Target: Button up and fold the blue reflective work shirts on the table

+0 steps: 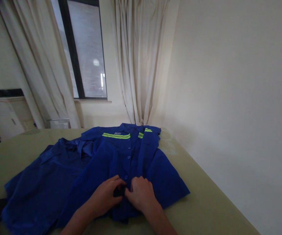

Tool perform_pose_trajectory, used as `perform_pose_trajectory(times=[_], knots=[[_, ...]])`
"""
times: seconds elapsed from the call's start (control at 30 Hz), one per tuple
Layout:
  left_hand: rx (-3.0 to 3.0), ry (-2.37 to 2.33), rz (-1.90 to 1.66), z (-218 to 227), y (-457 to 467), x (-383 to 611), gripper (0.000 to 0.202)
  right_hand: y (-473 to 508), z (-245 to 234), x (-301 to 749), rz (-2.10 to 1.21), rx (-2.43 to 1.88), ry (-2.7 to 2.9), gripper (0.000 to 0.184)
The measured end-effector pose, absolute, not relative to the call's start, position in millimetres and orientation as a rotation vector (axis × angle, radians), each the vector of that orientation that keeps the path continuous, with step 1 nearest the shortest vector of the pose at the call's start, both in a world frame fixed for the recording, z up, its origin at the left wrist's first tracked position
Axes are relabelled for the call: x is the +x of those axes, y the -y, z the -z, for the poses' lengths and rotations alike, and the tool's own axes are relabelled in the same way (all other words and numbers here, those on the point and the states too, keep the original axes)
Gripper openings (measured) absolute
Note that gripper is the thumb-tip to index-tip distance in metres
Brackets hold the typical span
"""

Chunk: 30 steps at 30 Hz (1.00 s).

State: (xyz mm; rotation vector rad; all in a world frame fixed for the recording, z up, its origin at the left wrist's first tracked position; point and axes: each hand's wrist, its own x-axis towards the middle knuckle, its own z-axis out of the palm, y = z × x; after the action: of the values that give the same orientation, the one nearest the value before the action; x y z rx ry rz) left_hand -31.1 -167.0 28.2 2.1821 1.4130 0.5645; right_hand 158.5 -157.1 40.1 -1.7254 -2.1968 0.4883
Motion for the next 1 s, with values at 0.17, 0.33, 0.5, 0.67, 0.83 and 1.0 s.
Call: perform_pose_trajectory(times=[0.17, 0.33, 0.5, 0.67, 0.83, 1.0], knots=[[2.165, -1.439, -0.567, -25.0, 163.5, -28.5, 0.017, 157.0, -38.6, 157.2, -0.417, -1.852, 2.101, 0.024], [2.251, -1.502, -0.651, -17.0, 161.0, -30.0, 0.03, 161.9, -41.0, 152.3, -0.424, -1.816, 2.169, 0.032], [2.381, -1.58, -0.64, -2.9, 155.2, -31.6, 0.046, 161.7, -35.9, 137.9, -0.307, -1.84, 2.161, 0.054], [2.436, -1.626, -0.574, -7.3, 156.0, -28.8, 0.042, 149.9, -32.0, 136.4, -0.303, -1.979, 2.111, 0.057], [2.478, -1.656, -0.569, -13.7, 161.8, -26.9, 0.037, 136.3, -28.8, 155.3, -0.502, -1.819, 1.871, 0.05], [2.467, -1.742, -0.593, -14.8, 155.4, -17.9, 0.03, 122.7, -26.5, 164.8, -0.984, -1.485, 1.486, 0.025]])
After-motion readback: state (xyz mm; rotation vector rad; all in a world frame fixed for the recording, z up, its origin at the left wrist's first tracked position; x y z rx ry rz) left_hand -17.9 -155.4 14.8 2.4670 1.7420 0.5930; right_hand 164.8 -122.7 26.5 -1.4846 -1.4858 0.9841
